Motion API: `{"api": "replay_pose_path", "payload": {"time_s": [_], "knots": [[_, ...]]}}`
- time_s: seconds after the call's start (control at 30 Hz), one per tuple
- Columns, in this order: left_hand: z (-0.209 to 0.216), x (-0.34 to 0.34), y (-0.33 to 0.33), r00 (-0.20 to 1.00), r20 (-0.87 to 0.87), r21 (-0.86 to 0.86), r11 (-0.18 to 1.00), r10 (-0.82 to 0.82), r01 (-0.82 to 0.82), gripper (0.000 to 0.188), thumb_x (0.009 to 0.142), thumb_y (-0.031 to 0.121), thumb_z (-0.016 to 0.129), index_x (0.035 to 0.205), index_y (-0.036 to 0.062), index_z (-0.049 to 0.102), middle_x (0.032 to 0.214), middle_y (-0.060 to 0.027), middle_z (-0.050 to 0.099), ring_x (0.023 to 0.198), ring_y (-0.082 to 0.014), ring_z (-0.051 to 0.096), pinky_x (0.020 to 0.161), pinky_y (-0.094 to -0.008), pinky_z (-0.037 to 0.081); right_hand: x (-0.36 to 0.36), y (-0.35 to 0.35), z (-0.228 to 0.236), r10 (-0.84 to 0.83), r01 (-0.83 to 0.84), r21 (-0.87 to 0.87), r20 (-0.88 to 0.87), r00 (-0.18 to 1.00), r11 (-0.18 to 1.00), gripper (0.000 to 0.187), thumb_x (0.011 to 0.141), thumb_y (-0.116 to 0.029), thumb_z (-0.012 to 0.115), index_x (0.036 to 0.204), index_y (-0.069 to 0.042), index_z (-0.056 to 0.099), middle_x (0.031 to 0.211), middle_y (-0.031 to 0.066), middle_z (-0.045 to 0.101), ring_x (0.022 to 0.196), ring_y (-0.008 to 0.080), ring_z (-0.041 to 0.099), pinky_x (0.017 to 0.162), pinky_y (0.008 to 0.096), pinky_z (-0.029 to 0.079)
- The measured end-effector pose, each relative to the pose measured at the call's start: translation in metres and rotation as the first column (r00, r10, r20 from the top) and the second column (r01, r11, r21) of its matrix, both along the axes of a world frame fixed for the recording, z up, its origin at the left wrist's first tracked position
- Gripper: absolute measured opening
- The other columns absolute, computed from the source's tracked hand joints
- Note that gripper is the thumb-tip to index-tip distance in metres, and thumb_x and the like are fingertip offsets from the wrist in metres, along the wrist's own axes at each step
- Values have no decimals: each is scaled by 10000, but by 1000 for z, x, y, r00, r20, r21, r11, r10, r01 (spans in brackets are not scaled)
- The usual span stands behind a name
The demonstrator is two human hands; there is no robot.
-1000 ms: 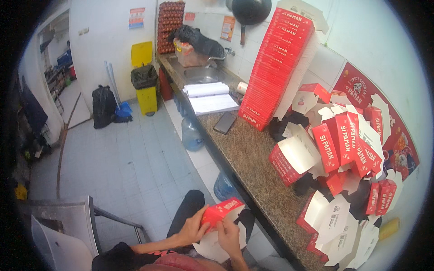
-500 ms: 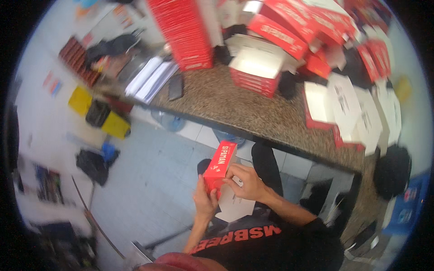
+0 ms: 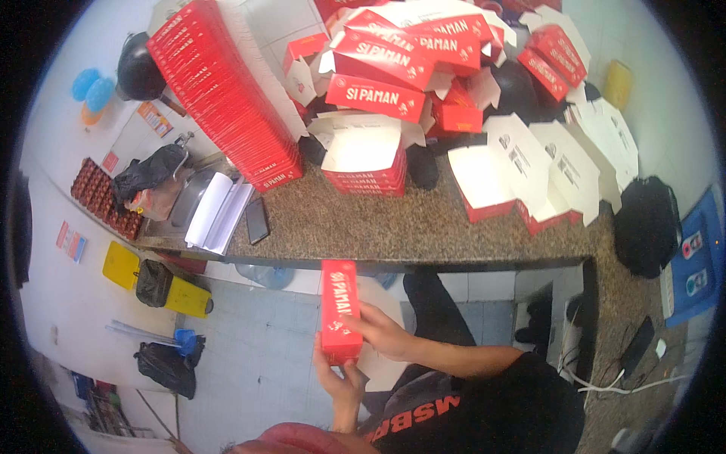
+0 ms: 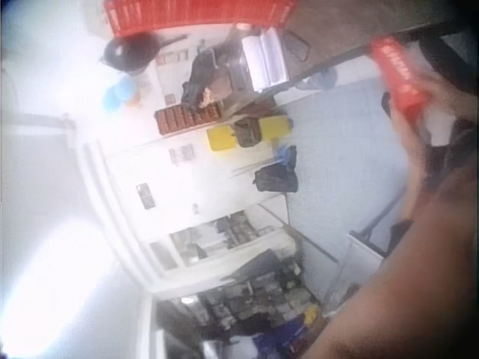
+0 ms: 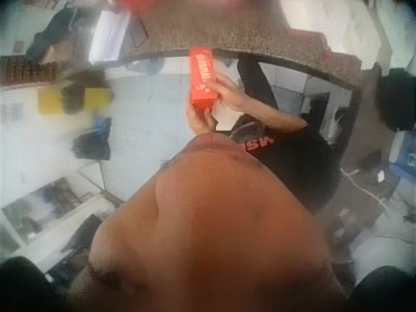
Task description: The person assembles red and white cardboard food boxes by folding the flat pieces into shape and interlocking the tabs. They handle the boxes one at a time, folding them on their lap and placing the finished units onto a growing stack on the counter.
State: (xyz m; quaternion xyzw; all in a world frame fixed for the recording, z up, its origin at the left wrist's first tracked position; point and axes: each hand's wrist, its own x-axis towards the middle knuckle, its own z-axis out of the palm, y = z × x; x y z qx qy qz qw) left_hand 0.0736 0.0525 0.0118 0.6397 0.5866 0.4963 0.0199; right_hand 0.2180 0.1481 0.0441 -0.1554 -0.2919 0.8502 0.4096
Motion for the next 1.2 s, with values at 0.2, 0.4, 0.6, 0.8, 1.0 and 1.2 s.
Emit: {"api": "replay_pose_path", "payload": {"time_s": [0.2, 0.4, 0.6, 0.8, 1.0, 1.2], "knots": [[-35, -21, -6, 974, 210, -306, 952, 86, -18, 610, 972, 286, 634, 1463, -27, 455, 1499, -289, 439, 1341, -486, 461, 1102, -489, 402, 28, 30, 143, -587, -117, 981, 185, 788, 153, 292, 912, -109, 672, 1169, 22, 624, 941, 164, 687, 896, 284, 681, 1006, 414, 471], [-182, -21, -48, 941, -228, -606, 720, 250, -338, 517, 896, 391, 668, 1368, 184, 623, 1598, -186, 349, 1484, -477, 237, 1105, -724, 256, 23, 164, 247, -849, -105, 990, -22, 527, -91, 293, 788, -17, 602, 1076, -3, 654, 976, 148, 670, 933, 298, 668, 978, 436, 471], [-193, -13, -39, 939, -264, -577, 744, 221, -338, 531, 879, 453, 660, 1374, 265, 625, 1645, -116, 289, 1506, -450, 199, 1085, -755, 259, 123, 466, 366, -880, -853, 504, -457, -131, -135, 716, 940, -429, 618, 1512, -46, 423, 1509, 231, 471, 1368, 415, 466, 1127, 521, 373], [-169, -25, -51, 854, -228, -741, 485, 468, -464, 780, 892, 505, 654, 1577, 327, 326, 1635, -223, 234, 1376, -565, 349, 980, -728, 408, 16, 237, 218, -787, -711, 606, 216, 578, -356, 539, 1019, -274, 566, 1480, -14, 466, 1539, 216, 450, 1435, 323, 423, 1186, 442, 313], [-178, -41, -36, 847, -36, -857, 420, 530, -300, 943, 866, 561, 673, 1622, 380, 139, 1604, -320, 212, 1285, -610, 448, 947, -720, 449, 50, 41, -23, -57, -966, 247, 968, 243, 76, 431, 1064, -312, 524, 1450, -123, 552, 1440, 121, 576, 1210, 303, 635, 1038, 413, 481], [-178, -51, -26, 868, -5, -844, 464, 497, -270, 1044, 811, 558, 741, 1624, 369, 115, 1563, -362, 268, 1245, -599, 495, 961, -621, 495, 133, -5, -181, -528, -911, 214, 849, -5, 353, 660, 959, -509, 613, 1464, -97, 509, 1567, 349, 293, 1361, 550, 419, 1153, 521, 361]]}}
